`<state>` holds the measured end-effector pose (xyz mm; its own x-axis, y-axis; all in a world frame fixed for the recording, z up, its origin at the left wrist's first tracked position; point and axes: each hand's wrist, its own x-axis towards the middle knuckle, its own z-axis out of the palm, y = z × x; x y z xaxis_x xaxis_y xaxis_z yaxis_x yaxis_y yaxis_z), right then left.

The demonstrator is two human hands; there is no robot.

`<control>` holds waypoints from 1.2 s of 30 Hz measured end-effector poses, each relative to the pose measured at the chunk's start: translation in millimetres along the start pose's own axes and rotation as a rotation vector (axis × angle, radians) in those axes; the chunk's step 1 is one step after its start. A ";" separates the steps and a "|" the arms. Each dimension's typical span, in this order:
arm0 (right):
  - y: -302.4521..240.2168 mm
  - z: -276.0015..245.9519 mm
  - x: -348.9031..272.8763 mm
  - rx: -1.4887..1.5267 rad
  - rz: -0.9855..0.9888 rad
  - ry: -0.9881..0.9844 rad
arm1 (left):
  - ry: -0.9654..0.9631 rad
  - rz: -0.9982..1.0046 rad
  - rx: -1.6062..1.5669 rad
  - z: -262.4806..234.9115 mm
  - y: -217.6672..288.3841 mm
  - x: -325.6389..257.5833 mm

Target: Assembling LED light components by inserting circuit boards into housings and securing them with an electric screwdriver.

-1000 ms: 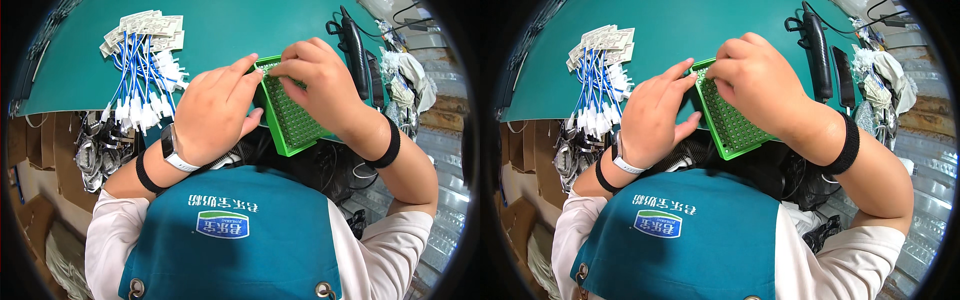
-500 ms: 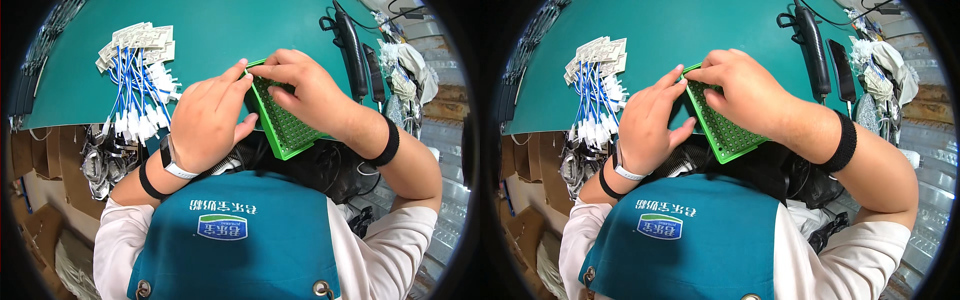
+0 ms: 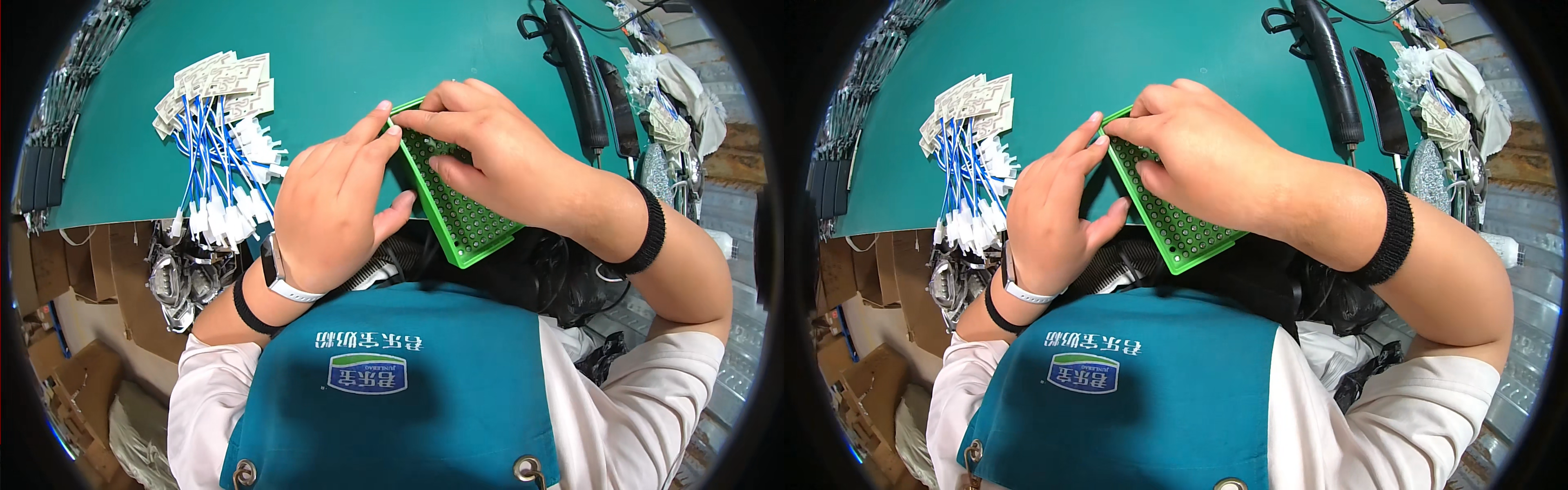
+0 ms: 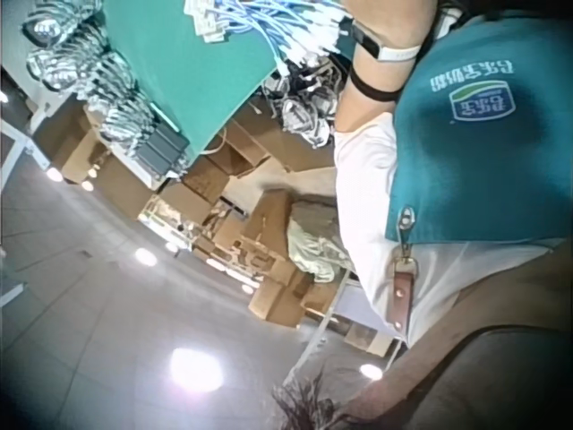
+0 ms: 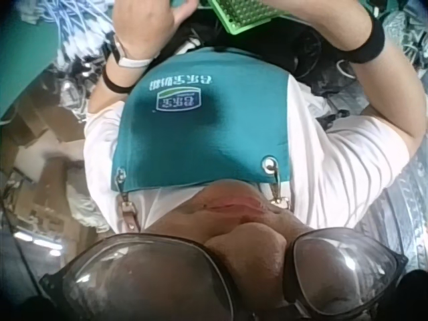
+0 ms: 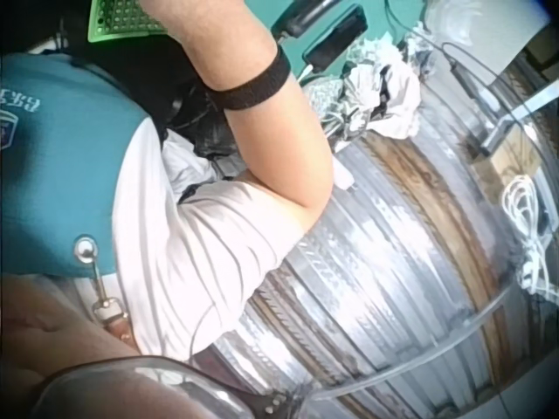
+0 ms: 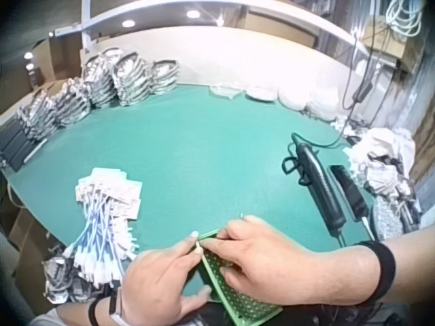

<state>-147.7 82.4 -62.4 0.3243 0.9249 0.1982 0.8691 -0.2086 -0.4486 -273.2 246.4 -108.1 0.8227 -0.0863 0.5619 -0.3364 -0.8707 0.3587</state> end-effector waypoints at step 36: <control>7.1 4.6 24.5 -0.077 -0.082 0.063 | 0.005 0.016 -0.021 -0.1 -3.8 0.9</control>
<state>-135.3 105.1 -64.8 0.2721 0.9185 0.2869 0.9189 -0.1595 -0.3608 -271.1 249.7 -108.9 0.8149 -0.0976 0.5714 -0.3591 -0.8587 0.3655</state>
